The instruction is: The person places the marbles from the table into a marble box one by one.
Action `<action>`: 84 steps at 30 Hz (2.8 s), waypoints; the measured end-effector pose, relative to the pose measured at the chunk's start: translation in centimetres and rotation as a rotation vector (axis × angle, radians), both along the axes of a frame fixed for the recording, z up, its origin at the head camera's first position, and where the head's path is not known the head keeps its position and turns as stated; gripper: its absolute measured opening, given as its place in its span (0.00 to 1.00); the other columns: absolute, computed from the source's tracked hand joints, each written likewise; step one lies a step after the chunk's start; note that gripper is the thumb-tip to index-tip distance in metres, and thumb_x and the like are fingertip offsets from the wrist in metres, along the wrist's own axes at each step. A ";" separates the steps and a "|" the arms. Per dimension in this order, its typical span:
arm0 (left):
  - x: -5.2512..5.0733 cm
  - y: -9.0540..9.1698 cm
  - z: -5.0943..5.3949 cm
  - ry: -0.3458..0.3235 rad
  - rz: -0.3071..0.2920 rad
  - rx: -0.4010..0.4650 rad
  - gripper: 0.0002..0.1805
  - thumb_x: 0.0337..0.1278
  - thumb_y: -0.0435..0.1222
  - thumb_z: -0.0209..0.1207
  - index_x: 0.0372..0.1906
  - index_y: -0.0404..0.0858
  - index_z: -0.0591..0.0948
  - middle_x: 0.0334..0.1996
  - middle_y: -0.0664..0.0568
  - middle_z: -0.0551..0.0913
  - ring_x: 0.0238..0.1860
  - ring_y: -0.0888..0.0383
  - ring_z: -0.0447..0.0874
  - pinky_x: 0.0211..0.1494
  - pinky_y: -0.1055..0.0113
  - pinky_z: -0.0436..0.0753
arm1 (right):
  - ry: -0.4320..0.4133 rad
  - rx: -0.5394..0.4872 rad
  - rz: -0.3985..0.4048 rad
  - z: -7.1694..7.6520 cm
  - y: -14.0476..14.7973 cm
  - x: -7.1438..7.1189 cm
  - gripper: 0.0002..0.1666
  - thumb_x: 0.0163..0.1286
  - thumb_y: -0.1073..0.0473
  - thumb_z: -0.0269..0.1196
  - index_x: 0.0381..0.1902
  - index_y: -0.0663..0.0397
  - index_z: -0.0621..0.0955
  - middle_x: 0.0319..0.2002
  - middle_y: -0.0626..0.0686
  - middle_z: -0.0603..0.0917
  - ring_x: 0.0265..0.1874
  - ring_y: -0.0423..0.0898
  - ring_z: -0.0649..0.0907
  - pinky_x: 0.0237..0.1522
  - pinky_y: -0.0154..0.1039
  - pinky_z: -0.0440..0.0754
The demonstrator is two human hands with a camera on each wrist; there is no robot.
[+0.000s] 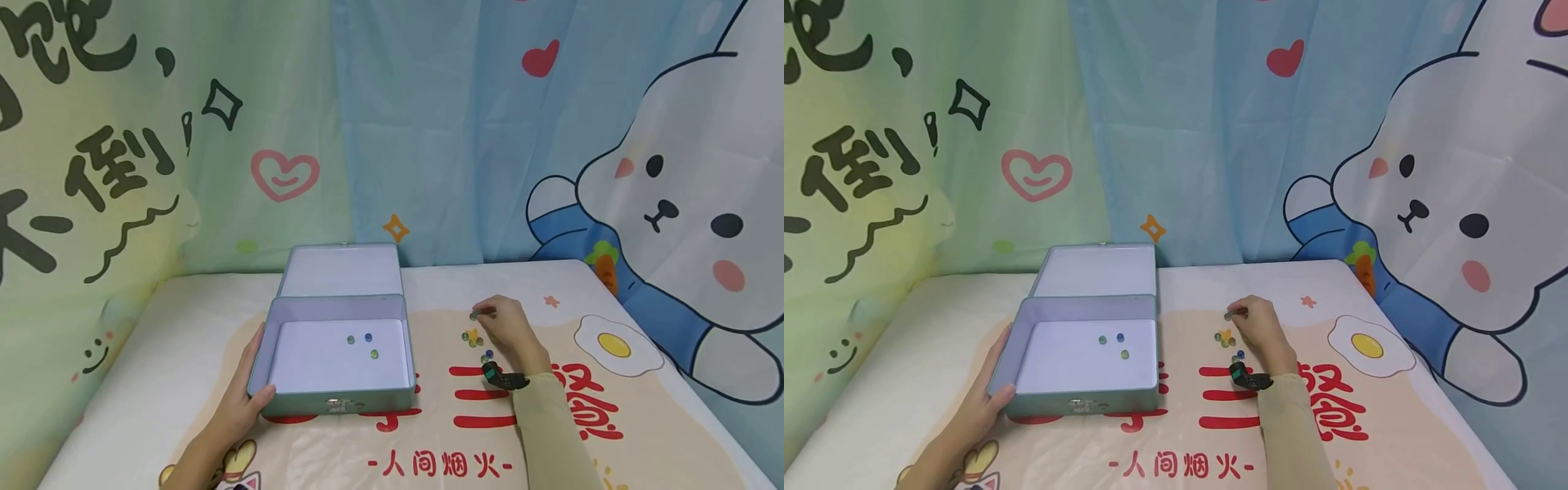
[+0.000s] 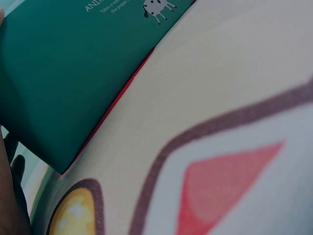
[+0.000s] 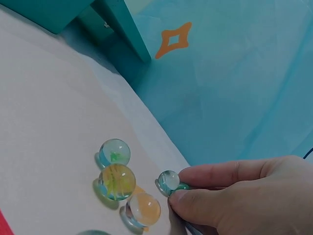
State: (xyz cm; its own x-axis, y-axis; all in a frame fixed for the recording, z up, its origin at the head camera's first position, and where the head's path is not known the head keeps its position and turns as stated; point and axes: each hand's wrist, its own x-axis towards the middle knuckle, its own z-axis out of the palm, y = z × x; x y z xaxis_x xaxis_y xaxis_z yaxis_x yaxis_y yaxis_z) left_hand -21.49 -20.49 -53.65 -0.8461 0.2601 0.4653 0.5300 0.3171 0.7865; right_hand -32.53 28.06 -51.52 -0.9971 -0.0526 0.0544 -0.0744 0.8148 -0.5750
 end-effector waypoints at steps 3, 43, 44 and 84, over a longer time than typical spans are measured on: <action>0.0 0.0 0.1 -0.003 0.001 0.002 0.47 0.53 0.31 0.54 0.76 0.42 0.43 0.76 0.45 0.44 0.72 0.66 0.45 0.63 0.82 0.49 | -0.010 -0.002 0.000 0.1 0.0 0.0 0.13 0.66 0.66 0.60 0.47 0.58 0.83 0.48 0.60 0.81 0.47 0.55 0.79 0.53 0.51 0.77; 0.2 0.1 0.2 -0.078 0.026 -0.001 0.49 0.55 0.39 0.54 0.76 0.48 0.39 0.77 0.50 0.40 0.72 0.70 0.40 0.70 0.59 0.48 | -0.115 0.051 -0.020 1.1 -0.2 0.0 0.14 0.66 0.64 0.60 0.49 0.58 0.83 0.49 0.61 0.80 0.47 0.55 0.77 0.56 0.52 0.75; 0.2 0.0 0.1 -0.074 0.026 -0.002 0.48 0.56 0.41 0.54 0.76 0.49 0.39 0.77 0.50 0.40 0.72 0.70 0.40 0.70 0.66 0.48 | -0.115 0.050 -0.020 1.2 -0.2 0.0 0.14 0.66 0.63 0.60 0.49 0.58 0.83 0.49 0.61 0.80 0.47 0.55 0.77 0.56 0.52 0.75; 0.0 0.0 -0.4 -0.099 0.025 0.009 0.61 0.47 0.55 0.66 0.76 0.46 0.37 0.77 0.49 0.39 0.73 0.65 0.40 0.65 0.82 0.46 | 0.065 0.038 -0.096 2.8 -1.0 0.4 0.15 0.68 0.64 0.58 0.50 0.60 0.82 0.49 0.63 0.81 0.49 0.58 0.78 0.54 0.53 0.76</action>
